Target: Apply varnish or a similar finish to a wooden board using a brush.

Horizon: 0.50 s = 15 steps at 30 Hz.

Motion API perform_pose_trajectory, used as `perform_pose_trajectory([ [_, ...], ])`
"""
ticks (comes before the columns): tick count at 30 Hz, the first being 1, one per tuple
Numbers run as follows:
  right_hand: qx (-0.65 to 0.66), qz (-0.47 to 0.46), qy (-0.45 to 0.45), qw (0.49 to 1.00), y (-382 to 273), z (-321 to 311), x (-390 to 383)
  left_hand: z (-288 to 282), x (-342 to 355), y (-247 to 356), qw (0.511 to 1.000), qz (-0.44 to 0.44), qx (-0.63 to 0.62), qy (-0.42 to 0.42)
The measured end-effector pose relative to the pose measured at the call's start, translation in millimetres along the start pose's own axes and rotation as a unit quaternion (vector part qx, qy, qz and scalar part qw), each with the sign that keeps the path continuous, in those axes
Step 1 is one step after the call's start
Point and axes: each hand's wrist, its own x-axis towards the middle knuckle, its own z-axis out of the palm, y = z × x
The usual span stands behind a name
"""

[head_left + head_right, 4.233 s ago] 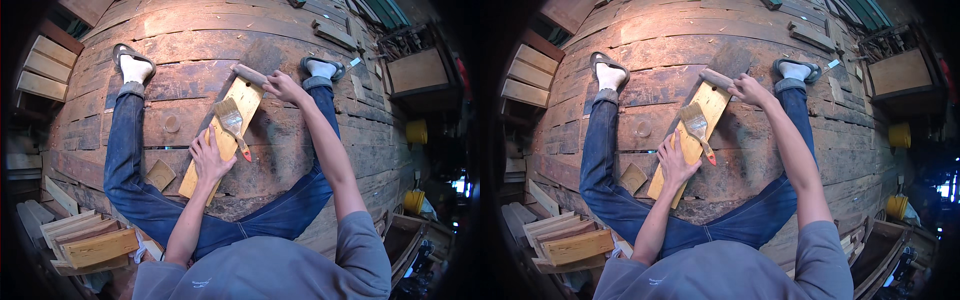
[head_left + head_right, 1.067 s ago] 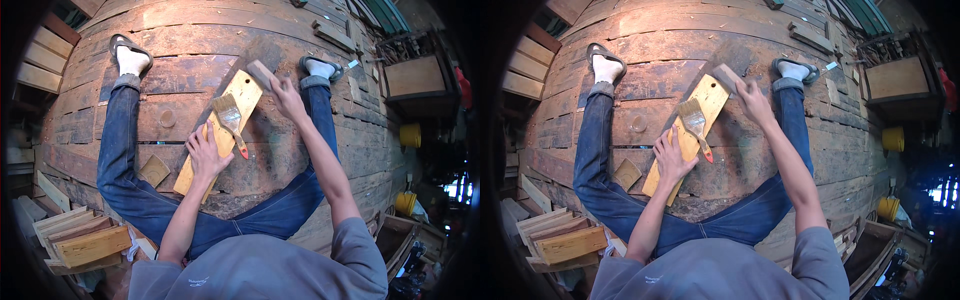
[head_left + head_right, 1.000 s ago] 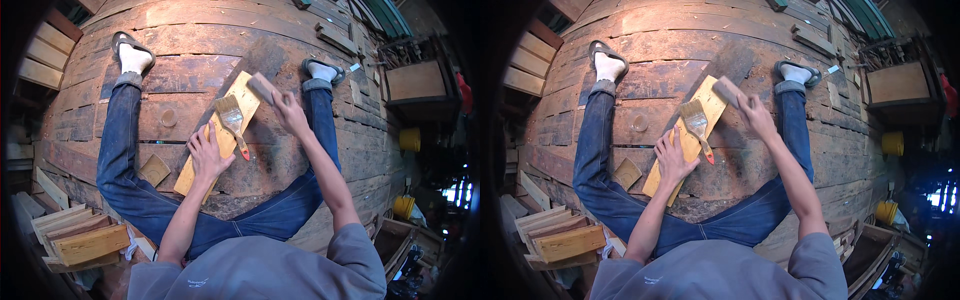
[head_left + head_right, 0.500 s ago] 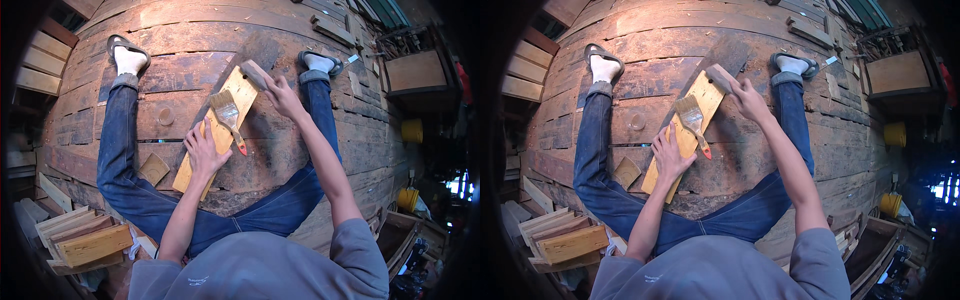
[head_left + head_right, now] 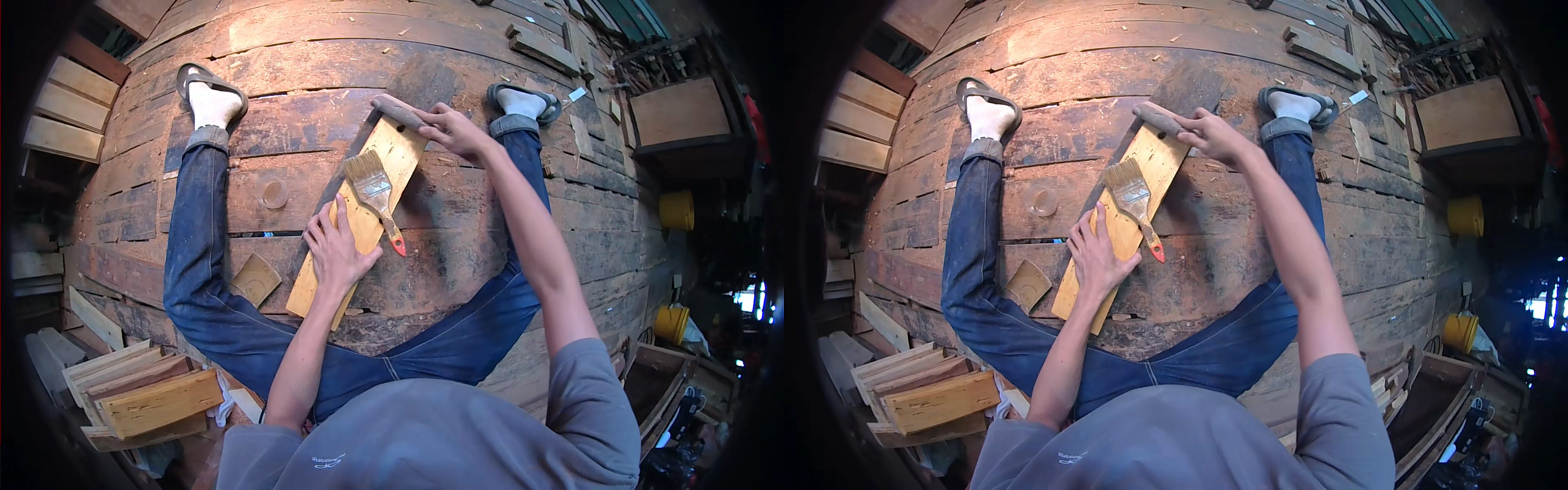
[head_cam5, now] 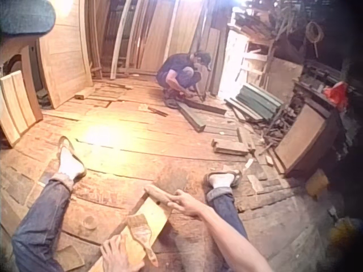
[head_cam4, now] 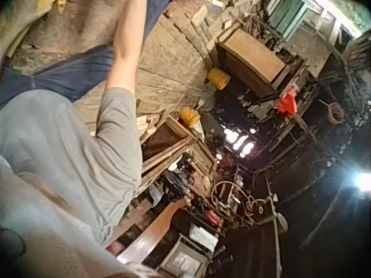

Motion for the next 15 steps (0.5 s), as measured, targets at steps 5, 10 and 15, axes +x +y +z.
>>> perform_pose_trajectory([
  [5, 0.117, 0.059, -0.055, 0.99, 16.9, -25.1, -64.2, -0.2, 0.5, -0.3, 1.0, -0.015, -0.009, -0.004],
  [10, 0.193, 0.11, -0.069, 0.973, 16.7, -24.1, -43.6, -1.3, 0.3, 0.7, 1.0, -0.017, -0.011, -0.01],
  [15, 0.311, 0.065, -0.061, 0.946, 15.3, -9.2, 2.9, -0.8, 1.6, 0.3, 1.0, -0.01, -0.001, -0.009],
])
